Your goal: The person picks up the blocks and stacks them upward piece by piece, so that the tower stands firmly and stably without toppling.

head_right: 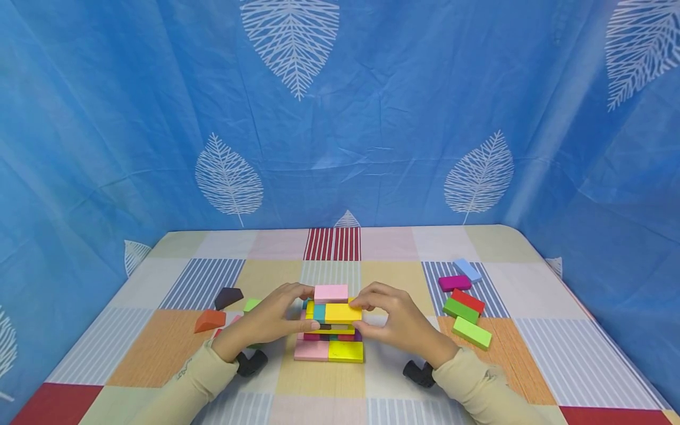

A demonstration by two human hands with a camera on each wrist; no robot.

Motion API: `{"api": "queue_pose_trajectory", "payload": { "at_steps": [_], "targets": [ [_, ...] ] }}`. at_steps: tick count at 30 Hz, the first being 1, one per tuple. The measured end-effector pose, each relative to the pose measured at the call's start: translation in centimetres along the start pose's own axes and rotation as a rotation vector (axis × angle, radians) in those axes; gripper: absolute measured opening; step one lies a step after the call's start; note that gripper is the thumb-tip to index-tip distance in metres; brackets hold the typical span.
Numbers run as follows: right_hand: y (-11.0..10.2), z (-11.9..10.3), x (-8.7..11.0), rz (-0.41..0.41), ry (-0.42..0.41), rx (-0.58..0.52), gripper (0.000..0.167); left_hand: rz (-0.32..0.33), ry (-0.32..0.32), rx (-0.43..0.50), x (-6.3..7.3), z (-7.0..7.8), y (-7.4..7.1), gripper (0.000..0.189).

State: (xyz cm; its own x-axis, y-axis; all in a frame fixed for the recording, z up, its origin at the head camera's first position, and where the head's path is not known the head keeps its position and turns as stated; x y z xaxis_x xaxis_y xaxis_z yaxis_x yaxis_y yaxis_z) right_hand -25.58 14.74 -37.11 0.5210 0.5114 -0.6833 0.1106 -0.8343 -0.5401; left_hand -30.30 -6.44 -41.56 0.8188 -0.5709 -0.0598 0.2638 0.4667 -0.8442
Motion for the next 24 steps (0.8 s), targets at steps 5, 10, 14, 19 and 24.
{"api": "queue_pose_trajectory", "payload": {
  "at_steps": [5, 10, 14, 19, 24],
  "targets": [
    [0.6, -0.1, -0.3, -0.012, -0.008, 0.029, 0.037, 0.000, 0.007, 0.001, 0.1, 0.1, -0.1, 0.067],
    [1.0, -0.3, -0.7, -0.022, -0.017, 0.056, 0.037, 0.003, 0.012, -0.008, 0.1, 0.2, -0.2, 0.068],
    [1.3, -0.2, -0.9, -0.031, -0.001, 0.069, 0.035, 0.002, 0.012, -0.010, 0.0, 0.2, -0.2, 0.068],
    [1.5, 0.0, -1.2, -0.037, 0.031, 0.059, 0.034, -0.002, 0.007, -0.008, 0.0, 0.2, -0.2, 0.072],
    [1.3, 0.8, -1.5, -0.051, 0.118, 0.001, 0.046, 0.021, 0.021, 0.004, 0.1, 0.5, -0.5, 0.083]
  ]
}}
Point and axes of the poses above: each hand's wrist, its own x-axis away from the middle knuckle, its own y-axis out of the palm, z = x × y, the point moved 8 cm from there along -x, towards the middle knuckle, and after that the axes turned 9 degrees about -x, right-handed, at the moved point
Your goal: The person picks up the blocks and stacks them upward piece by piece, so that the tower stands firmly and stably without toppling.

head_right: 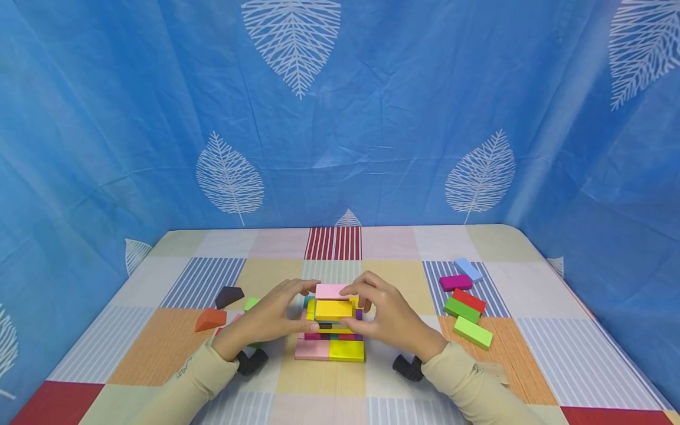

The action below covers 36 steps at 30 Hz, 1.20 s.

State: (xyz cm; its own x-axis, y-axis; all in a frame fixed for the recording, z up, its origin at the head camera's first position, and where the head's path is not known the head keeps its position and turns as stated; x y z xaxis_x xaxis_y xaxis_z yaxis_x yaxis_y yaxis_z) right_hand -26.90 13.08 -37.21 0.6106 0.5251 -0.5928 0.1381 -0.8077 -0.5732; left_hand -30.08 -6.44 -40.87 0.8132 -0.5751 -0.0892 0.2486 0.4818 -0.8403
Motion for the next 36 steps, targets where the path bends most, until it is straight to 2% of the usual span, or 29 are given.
{"api": "queue_pose_trajectory", "payload": {
  "at_steps": [5, 7, 10, 14, 23, 32, 36],
  "targets": [
    [-0.2, 2.5, 0.1, -0.078, 0.208, -0.156, 0.070, 0.040, 0.021, 0.008, 0.1, 0.4, -0.4, 0.082],
    [0.0, 3.4, 0.3, -0.110, 0.271, -0.233, 0.071, 0.050, 0.025, 0.007, 0.2, 0.5, -0.4, 0.081],
    [0.2, 4.2, 0.6, -0.138, 0.316, -0.320, 0.068, 0.056, 0.027, 0.003, 0.2, 0.6, -0.5, 0.080],
    [0.6, 4.5, 0.7, -0.147, 0.326, -0.365, 0.065, 0.053, 0.025, -0.007, 0.1, 0.5, -0.4, 0.078],
    [0.7, 4.6, 0.7, -0.132, 0.347, -0.349, 0.062, 0.056, 0.028, -0.004, 0.1, 0.5, -0.4, 0.075],
    [0.8, 4.5, 0.8, -0.120, 0.335, -0.356, 0.057, 0.060, 0.037, -0.002, 0.0, 0.6, -0.3, 0.072],
    [0.8, 4.5, 0.8, -0.135, 0.344, -0.356, 0.059, 0.063, 0.035, 0.001, 0.0, 0.5, -0.3, 0.071]
  ]
}}
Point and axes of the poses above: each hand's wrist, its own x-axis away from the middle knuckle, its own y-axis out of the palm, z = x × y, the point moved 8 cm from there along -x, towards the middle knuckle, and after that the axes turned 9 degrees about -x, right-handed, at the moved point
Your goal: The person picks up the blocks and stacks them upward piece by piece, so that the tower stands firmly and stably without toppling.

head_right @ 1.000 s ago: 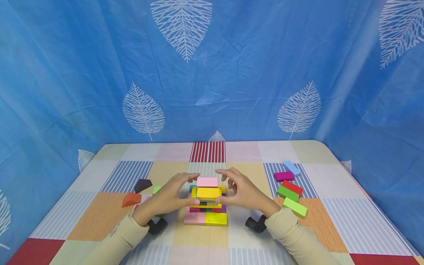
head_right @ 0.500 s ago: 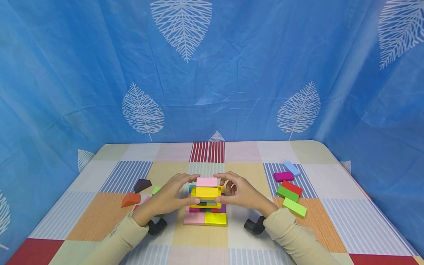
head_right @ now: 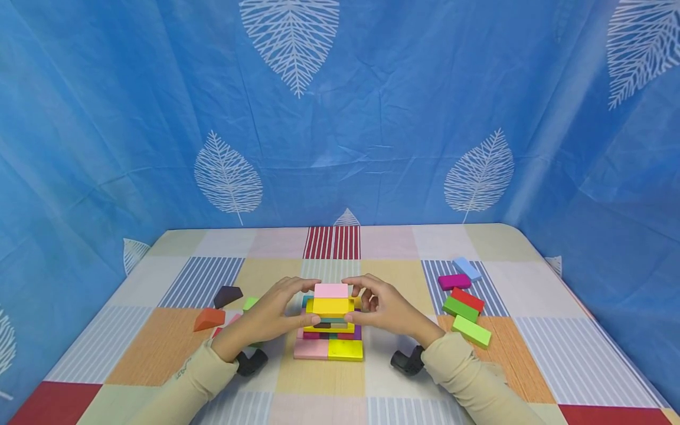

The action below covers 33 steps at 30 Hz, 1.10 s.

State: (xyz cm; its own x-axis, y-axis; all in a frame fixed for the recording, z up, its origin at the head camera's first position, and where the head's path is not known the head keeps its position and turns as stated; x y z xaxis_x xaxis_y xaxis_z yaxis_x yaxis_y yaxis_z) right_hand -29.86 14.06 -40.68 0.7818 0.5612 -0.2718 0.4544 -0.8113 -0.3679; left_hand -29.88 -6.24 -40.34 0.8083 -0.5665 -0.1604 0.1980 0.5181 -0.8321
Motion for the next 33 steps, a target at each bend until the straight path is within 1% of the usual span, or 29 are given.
{"api": "queue_pose_trajectory", "payload": {
  "at_steps": [2, 5, 7, 10, 14, 18, 21, 24, 27, 30, 33],
  "targets": [
    [-0.2, -0.1, 0.0, -0.015, 0.009, 0.001, 0.063, 0.001, -0.002, 0.000, 0.0, 0.0, 0.0, 0.070],
    [-1.1, -0.4, 0.2, -0.024, 0.024, 0.019, 0.066, 0.003, -0.010, 0.005, 0.0, -0.1, 0.0, 0.070],
    [-2.0, -0.8, 0.5, -0.015, 0.029, 0.041, 0.062, 0.000, -0.016, 0.006, 0.0, -0.1, 0.0, 0.071],
    [-3.7, -1.3, 1.1, 0.007, 0.039, 0.082, 0.048, -0.004, -0.017, 0.009, 0.1, -0.1, 0.0, 0.074],
    [-6.1, -1.3, 2.7, 0.026, 0.059, 0.138, 0.034, -0.004, -0.003, 0.011, 0.1, -0.1, 0.1, 0.077],
    [-8.6, -0.6, 4.8, 0.035, 0.057, 0.198, 0.029, 0.002, 0.008, 0.011, 0.1, -0.1, 0.1, 0.077],
    [-10.3, 0.1, 6.6, 0.033, 0.065, 0.264, 0.027, 0.003, 0.010, 0.010, 0.1, 0.0, 0.1, 0.076],
    [-11.8, 1.0, 8.2, 0.028, 0.117, 0.330, 0.026, 0.001, 0.012, 0.017, 0.0, 0.1, 0.1, 0.075],
    [-12.9, 1.8, 9.5, 0.029, 0.202, 0.390, 0.027, -0.002, 0.008, 0.025, 0.0, 0.1, 0.1, 0.075],
    [-13.7, 2.2, 10.2, 0.023, 0.285, 0.449, 0.029, -0.004, 0.001, 0.030, 0.0, 0.2, 0.0, 0.076],
    [-14.3, 2.5, 10.6, -0.002, 0.360, 0.503, 0.028, 0.000, -0.003, 0.029, 0.0, 0.2, 0.0, 0.076]
  ]
}}
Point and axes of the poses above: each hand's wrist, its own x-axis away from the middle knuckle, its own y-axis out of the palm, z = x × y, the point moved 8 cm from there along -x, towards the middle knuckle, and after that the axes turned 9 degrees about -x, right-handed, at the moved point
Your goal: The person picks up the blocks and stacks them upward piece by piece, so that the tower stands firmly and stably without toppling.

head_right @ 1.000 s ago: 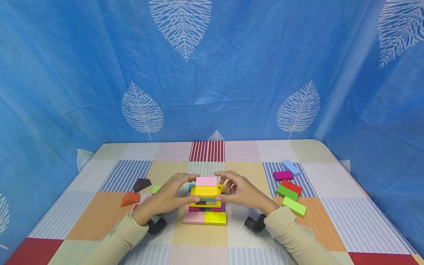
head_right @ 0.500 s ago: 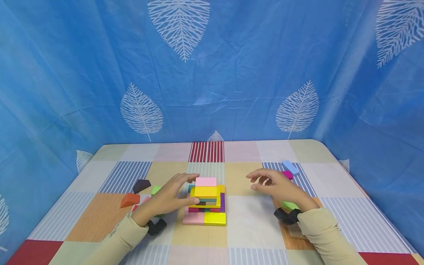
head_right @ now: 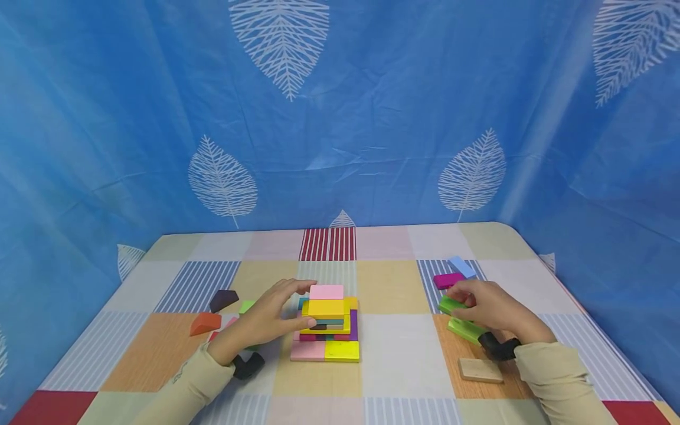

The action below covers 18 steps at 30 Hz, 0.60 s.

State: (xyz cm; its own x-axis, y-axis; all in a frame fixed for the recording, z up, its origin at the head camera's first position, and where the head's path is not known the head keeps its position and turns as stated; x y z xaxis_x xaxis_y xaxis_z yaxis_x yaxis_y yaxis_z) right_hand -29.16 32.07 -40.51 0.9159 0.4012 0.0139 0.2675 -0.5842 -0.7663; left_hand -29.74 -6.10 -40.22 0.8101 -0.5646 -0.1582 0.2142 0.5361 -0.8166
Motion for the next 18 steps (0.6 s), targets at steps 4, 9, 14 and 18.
{"api": "queue_pose_trajectory", "payload": {
  "at_steps": [4, 9, 14, 18],
  "targets": [
    [-0.2, 0.8, 0.3, -0.035, 0.076, 0.035, 0.025, 0.006, -0.005, -0.006, 0.0, 0.0, 0.0, 0.075],
    [-0.3, 1.8, 0.8, -0.064, 0.182, 0.028, 0.026, 0.008, -0.009, -0.008, 0.0, -0.1, 0.0, 0.075],
    [0.1, 2.0, 1.2, -0.111, 0.207, 0.001, 0.029, 0.006, -0.018, -0.008, 0.0, -0.2, 0.1, 0.074],
    [0.6, 1.5, 1.1, -0.116, 0.162, 0.040, 0.030, 0.008, -0.011, -0.002, 0.0, -0.2, 0.1, 0.074]
  ]
}}
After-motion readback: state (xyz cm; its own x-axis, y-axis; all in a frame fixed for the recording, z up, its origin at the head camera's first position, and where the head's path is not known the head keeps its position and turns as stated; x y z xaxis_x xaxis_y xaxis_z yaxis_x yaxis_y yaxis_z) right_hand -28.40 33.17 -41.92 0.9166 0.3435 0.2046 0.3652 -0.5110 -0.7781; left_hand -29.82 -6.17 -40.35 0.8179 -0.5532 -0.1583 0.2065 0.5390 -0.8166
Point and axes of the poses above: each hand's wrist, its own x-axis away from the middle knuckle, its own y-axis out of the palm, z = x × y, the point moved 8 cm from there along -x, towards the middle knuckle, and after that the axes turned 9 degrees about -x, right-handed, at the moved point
